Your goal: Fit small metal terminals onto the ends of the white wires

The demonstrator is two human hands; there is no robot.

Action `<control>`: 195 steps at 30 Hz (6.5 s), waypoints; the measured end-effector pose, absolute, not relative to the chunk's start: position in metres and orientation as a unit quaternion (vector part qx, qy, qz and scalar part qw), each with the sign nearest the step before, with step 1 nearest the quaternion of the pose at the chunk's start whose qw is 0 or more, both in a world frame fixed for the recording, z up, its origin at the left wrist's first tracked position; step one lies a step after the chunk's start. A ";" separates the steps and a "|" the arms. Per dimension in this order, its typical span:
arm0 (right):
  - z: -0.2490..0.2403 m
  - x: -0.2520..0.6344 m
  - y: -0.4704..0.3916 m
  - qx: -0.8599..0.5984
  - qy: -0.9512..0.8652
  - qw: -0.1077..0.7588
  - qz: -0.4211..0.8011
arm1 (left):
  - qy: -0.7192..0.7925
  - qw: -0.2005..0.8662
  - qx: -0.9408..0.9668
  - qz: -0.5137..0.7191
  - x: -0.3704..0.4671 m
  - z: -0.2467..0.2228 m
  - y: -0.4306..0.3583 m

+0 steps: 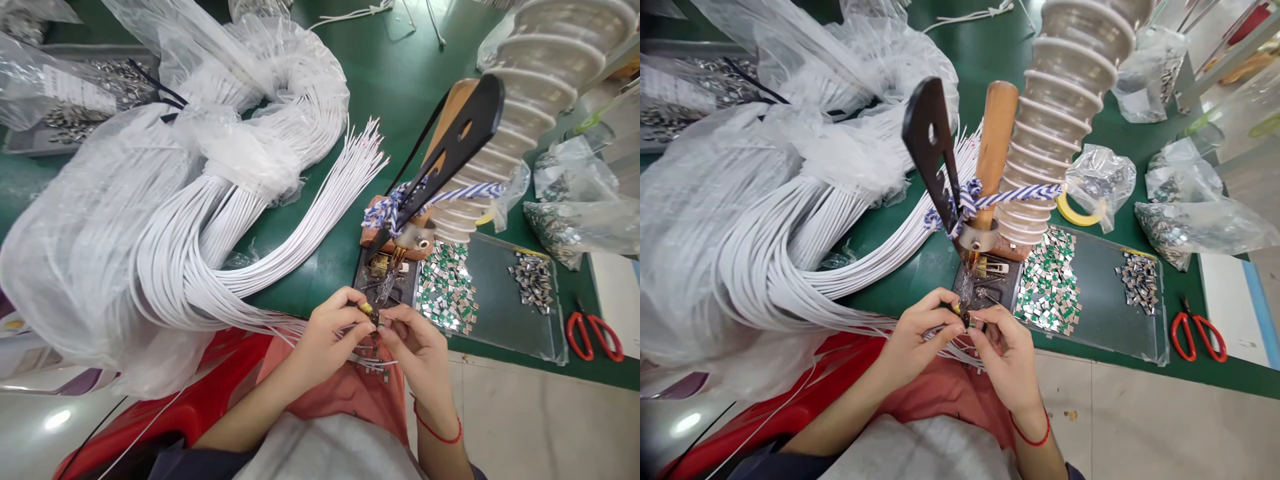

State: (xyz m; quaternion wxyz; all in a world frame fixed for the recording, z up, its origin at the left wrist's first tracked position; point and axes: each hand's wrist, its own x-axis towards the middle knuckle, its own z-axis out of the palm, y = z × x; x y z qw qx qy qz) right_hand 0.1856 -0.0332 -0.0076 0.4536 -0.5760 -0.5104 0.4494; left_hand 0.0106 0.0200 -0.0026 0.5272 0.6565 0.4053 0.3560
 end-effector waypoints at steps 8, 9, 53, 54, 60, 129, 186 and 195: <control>-0.006 0.180 -0.034 -0.565 -0.448 0.507 0.472 | 0.376 0.546 0.663 0.348 0.007 0.001 0.024; -0.005 0.179 -0.034 -0.566 -0.435 0.516 0.473 | 0.381 0.541 0.661 0.353 0.008 0.001 0.024; -0.009 0.163 -0.027 -0.575 -0.502 0.538 0.359 | 0.400 0.558 0.591 0.423 0.014 -0.003 0.023; -0.010 0.163 -0.027 -0.573 -0.500 0.540 0.361 | 0.398 0.555 0.592 0.428 0.015 -0.003 0.023; -0.009 0.162 -0.028 -0.571 -0.495 0.549 0.358 | 0.395 0.525 0.608 0.446 0.016 0.001 0.024; -0.005 0.172 -0.051 -0.591 -0.466 0.539 0.377 | 0.409 0.560 0.619 0.368 0.006 0.003 0.008; -0.001 0.163 -0.022 -0.564 -0.509 0.538 0.366 | 0.420 0.570 0.546 0.449 0.019 0.002 0.023; -0.004 0.172 -0.037 -0.584 -0.475 0.555 0.355 | 0.437 0.580 0.533 0.434 0.004 -0.006 0.013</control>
